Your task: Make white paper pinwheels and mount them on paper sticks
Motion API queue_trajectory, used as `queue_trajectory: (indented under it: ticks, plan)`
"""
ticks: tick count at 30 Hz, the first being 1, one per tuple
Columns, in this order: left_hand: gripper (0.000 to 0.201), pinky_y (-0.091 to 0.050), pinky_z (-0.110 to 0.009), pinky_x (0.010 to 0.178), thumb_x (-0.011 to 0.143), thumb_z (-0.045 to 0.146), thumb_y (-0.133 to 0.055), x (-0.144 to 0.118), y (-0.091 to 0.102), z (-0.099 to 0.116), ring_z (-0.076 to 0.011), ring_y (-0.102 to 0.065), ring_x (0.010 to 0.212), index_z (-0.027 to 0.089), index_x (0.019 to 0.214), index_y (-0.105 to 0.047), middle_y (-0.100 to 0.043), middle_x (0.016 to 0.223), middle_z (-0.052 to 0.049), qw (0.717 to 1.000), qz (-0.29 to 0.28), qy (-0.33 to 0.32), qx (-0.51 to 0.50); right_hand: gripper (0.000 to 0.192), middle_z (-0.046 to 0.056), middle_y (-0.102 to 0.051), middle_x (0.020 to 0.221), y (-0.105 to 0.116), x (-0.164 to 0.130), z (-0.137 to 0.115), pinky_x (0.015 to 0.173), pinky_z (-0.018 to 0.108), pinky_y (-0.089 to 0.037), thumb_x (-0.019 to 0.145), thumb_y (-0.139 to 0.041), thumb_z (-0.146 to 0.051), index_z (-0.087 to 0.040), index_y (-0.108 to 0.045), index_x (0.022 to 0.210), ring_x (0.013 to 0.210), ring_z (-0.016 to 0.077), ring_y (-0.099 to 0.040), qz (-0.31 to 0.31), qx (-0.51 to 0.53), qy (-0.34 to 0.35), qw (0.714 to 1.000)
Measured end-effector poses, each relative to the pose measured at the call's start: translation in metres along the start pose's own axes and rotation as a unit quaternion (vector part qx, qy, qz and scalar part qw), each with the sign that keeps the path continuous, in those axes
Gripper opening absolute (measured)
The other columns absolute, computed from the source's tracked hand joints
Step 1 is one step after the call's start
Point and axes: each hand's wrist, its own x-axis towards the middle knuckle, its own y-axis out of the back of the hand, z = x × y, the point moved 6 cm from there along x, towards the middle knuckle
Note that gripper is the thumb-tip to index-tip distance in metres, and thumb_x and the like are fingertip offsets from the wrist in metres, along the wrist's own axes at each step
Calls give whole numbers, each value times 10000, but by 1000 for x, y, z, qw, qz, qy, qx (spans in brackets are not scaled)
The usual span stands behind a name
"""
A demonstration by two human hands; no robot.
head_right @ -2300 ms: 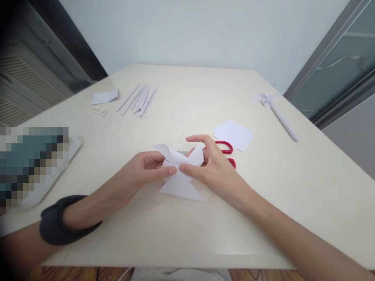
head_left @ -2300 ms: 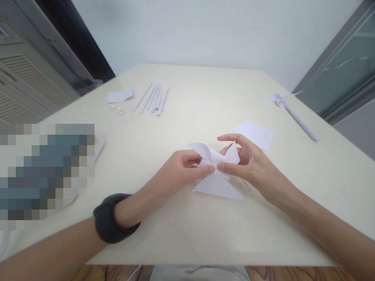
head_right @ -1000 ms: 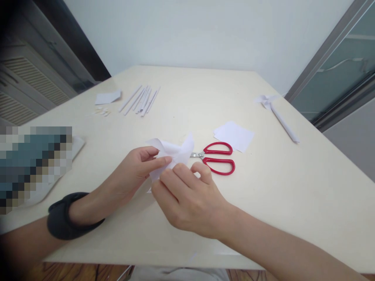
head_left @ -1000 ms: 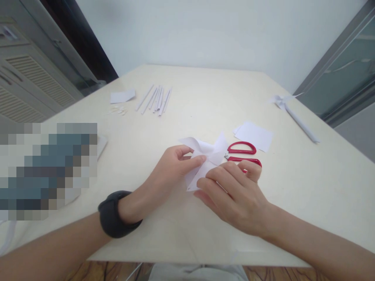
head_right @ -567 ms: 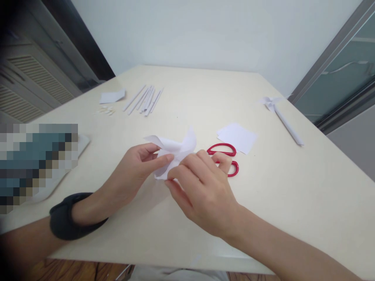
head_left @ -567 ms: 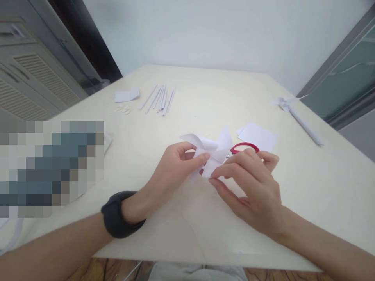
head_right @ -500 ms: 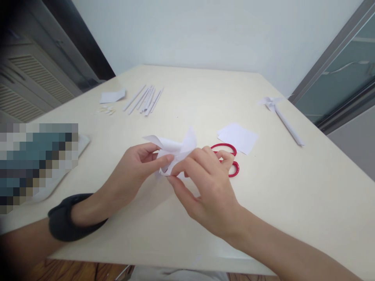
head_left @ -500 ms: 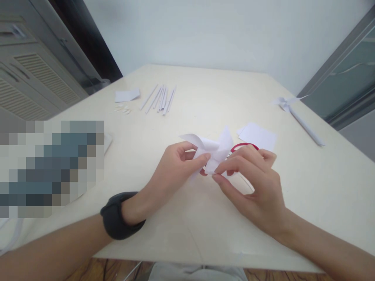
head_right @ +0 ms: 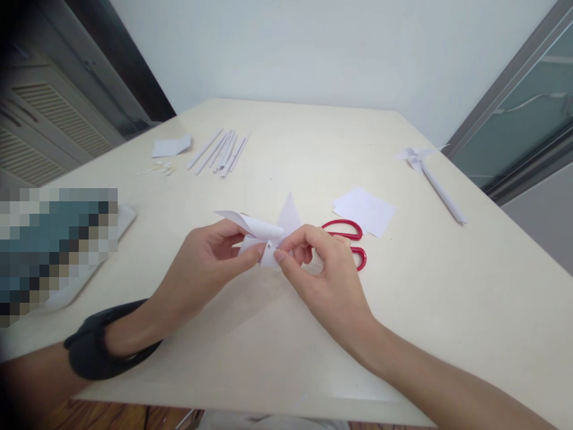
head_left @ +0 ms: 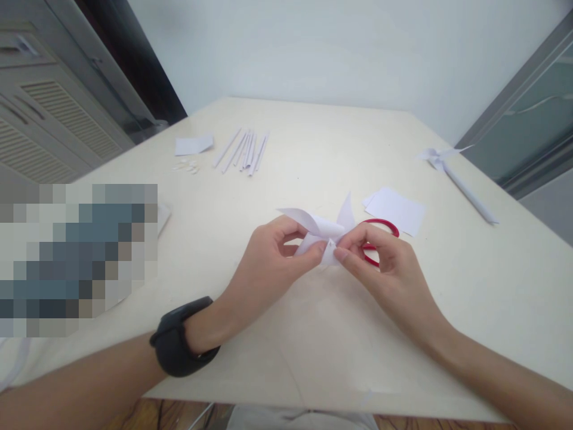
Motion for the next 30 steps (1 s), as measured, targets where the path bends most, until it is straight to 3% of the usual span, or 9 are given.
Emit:
queue_trajectory:
  ticks: [7, 16, 24, 30]
  plan:
    - [120, -497, -244, 747, 802, 241, -590, 0, 0, 1, -159, -613, 859, 160, 869, -647, -665, 895, -22, 1000, -3, -18, 7, 137, -37, -488, 677, 0, 0, 1, 597, 260, -350, 833, -554, -246, -202, -534, 705, 655, 105, -460, -9, 7, -15, 1000]
    - [149, -506, -257, 712, 787, 263, -594, 1, -2, -4, -173, -628, 835, 153, 867, -653, -684, 884, -39, 1000, -13, 13, 8, 141, -29, -468, 663, -5, 2, 8, 569, 260, -342, 804, -543, -197, -200, -485, 675, 649, 117, -447, -24, 2, -45, 999]
    - [167, -508, -246, 743, 805, 207, -573, 0, -6, -2, -164, -621, 889, 167, 942, -660, -662, 1020, -45, 999, -28, -14, -8, 238, -35, -457, 631, -3, 2, 7, 537, 246, -313, 827, -558, -323, -193, -476, 645, 609, 100, -430, -15, 8, -48, 999]
    - [141, -503, -230, 709, 788, 236, -600, 1, -4, -5, -157, -628, 832, 164, 891, -665, -688, 922, -32, 1000, -25, 1, -13, 181, -28, -501, 672, -2, 1, 6, 552, 251, -332, 834, -553, -288, -192, -522, 684, 639, 102, -463, -13, -2, -37, 999]
